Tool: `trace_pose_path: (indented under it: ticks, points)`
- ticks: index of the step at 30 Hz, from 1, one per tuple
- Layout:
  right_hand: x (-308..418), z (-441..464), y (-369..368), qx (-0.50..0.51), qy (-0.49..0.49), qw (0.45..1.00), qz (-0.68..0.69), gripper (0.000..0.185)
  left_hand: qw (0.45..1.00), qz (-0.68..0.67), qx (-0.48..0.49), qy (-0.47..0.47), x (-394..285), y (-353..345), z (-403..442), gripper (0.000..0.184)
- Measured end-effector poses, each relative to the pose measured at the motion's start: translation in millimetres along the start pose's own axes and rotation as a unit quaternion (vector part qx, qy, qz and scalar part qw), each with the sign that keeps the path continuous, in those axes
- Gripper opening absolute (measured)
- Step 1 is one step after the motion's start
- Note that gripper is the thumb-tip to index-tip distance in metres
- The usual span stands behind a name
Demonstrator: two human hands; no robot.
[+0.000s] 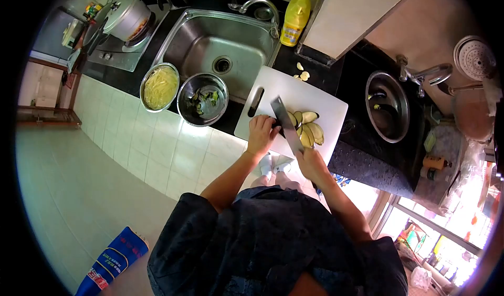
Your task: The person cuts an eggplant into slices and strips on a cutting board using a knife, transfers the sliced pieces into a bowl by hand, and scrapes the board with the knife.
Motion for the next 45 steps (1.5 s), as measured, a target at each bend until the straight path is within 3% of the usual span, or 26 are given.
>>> trace_pose_path:
  ticks: [5,9,20,29,34,37,39,45]
  points:
    - [-21.8,51.1,-44.9,-0.021,0.053,0.998,-0.017,0.037,1.000,-0.013,0.022,-0.015,8.1,-6.5,-7.2,0.031]
    - [0.3,2.9,-5.9,-0.058,0.047,0.997,0.023,0.030,1.000,-0.010,-0.006,0.000,-0.8,3.0,-1.2,0.029]
    - [9.9,-15.5,14.8,0.044,-0.003,0.999,0.023,0.034,0.999,-0.021,-0.010,0.022,5.6,0.4,-4.2,0.024]
    - [19.7,32.7,-11.4,-0.014,0.028,0.999,0.017,0.037,1.000,-0.011,-0.006,-0.003,3.0,1.3,-1.1,0.023]
    - [-5.6,10.7,-12.0,-0.047,0.056,0.997,0.039,0.036,1.000,-0.013,-0.002,-0.006,9.6,-2.6,6.8,0.020]
    - [0.9,49.8,-39.3,0.005,0.029,0.999,-0.038,0.039,1.000,-0.026,-0.005,-0.011,-2.6,3.6,-6.5,0.022]
    - [18.7,51.7,-34.2,-0.028,0.051,0.997,-0.045,0.041,0.999,-0.033,-0.019,-0.020,-1.9,8.1,-0.2,0.024]
    - [16.0,39.3,-23.5,-0.027,0.049,0.998,-0.013,0.042,0.996,-0.049,-0.031,0.067,3.8,10.9,-1.1,0.028]
Point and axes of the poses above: each hand's wrist, its own z-axis towards the middle knuckle, its own y-axis out of the back of the hand, x = y × z, the point moved 6 cm from there along z, towards the middle knuckle, and after that the axes turned 5 degrees about z, right-handed, at the moved point
